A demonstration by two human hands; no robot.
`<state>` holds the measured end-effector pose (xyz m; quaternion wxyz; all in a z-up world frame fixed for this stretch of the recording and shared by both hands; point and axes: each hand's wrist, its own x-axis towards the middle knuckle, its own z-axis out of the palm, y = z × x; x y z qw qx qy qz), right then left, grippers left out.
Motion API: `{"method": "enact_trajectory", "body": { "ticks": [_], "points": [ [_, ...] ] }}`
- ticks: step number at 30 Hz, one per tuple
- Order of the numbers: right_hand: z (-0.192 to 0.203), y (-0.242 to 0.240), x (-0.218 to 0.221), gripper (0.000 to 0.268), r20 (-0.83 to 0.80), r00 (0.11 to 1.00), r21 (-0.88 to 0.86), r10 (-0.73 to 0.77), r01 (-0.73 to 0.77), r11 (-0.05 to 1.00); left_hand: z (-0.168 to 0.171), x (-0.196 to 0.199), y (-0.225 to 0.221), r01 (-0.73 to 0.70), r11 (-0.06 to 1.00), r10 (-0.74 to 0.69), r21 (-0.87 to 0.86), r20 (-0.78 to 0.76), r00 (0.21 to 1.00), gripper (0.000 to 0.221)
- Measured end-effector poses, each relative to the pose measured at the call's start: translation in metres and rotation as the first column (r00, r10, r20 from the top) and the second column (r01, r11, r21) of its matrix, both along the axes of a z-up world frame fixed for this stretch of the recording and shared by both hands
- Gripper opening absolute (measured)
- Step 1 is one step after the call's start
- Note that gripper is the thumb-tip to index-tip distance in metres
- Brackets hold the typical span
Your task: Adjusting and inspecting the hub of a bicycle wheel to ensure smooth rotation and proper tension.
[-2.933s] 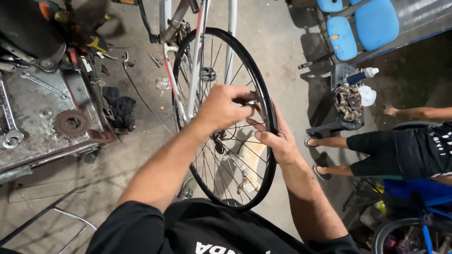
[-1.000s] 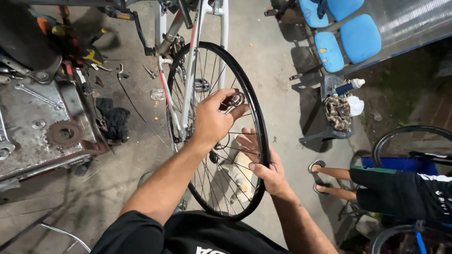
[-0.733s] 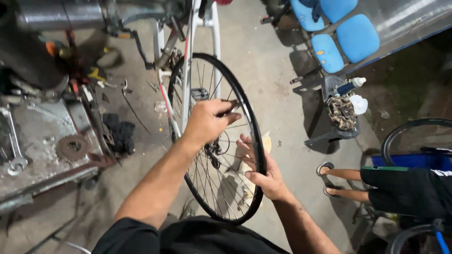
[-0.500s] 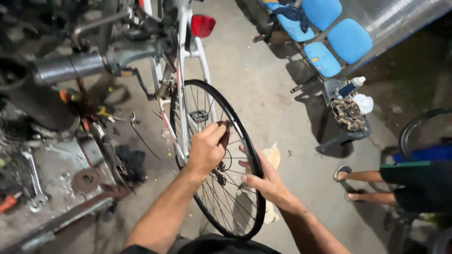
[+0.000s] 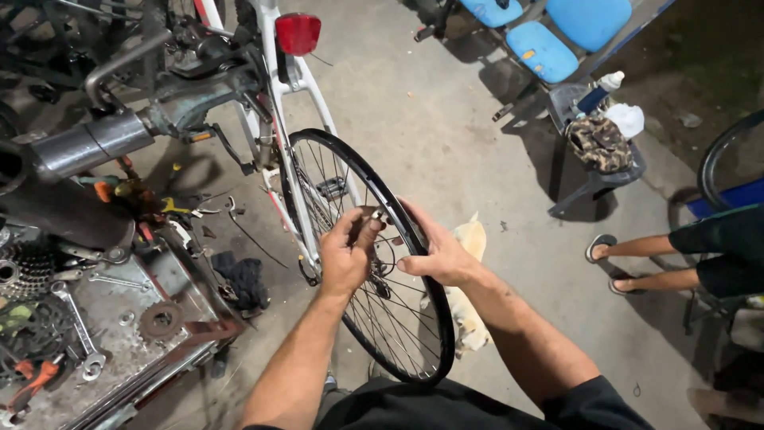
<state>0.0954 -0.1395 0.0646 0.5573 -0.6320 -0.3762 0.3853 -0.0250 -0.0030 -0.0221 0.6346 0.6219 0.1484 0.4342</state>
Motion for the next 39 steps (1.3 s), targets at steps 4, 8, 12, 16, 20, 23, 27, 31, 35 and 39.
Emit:
{"method": "enact_trajectory", "body": {
  "ticks": [4,8,12,16,20,23,27,31,35,39],
  "points": [
    [-0.007,-0.01,-0.005,0.105,0.059,0.989,0.037,-0.133,0.13,0.991,0.034,0.006,0.017,0.233,0.754,-0.325,-0.614,-0.04,0.945,0.027],
    [0.01,-0.007,-0.018,0.093,0.028,0.984,0.078,-0.175,0.172,0.982,0.037,0.007,0.025,0.335,0.612,-0.377,-0.716,0.108,0.92,0.011],
    [0.018,-0.002,-0.017,0.091,0.05,0.981,0.042,-0.188,0.186,0.982,0.037,0.003,-0.004,0.198,0.924,-0.251,-0.328,-0.127,0.96,0.049],
    [0.025,0.004,-0.018,0.091,0.064,0.982,0.031,-0.175,0.174,0.984,0.023,0.017,-0.029,-0.058,0.998,0.061,-0.036,0.092,0.994,0.037],
    [0.02,0.009,-0.021,0.089,0.031,0.989,0.097,-0.146,0.142,0.985,0.026,0.017,-0.033,-0.058,0.987,0.076,-0.149,0.113,0.991,0.041],
    [0.018,0.009,-0.024,0.084,0.035,0.989,0.134,-0.145,0.139,0.981,0.034,0.012,-0.024,-0.032,0.974,0.041,-0.224,0.034,0.999,0.038],
    [0.022,0.003,-0.027,0.078,0.102,0.974,0.082,-0.202,0.194,0.978,0.028,0.014,-0.006,0.055,0.924,-0.083,-0.379,-0.059,0.995,0.03],
    [0.009,-0.015,-0.027,0.083,0.142,0.964,0.012,-0.225,0.226,0.974,0.037,0.005,0.016,0.193,0.741,-0.312,-0.643,-0.075,0.947,0.03],
    [-0.013,-0.03,-0.021,0.084,0.201,0.959,0.061,-0.198,0.19,0.98,0.03,0.009,0.014,0.349,0.703,-0.37,-0.619,0.101,0.924,0.017],
    [0.003,-0.026,-0.027,0.088,0.189,0.974,0.098,-0.123,0.106,0.99,0.017,-0.006,0.005,0.303,0.927,-0.309,-0.222,0.007,0.951,0.055]
  ]
}}
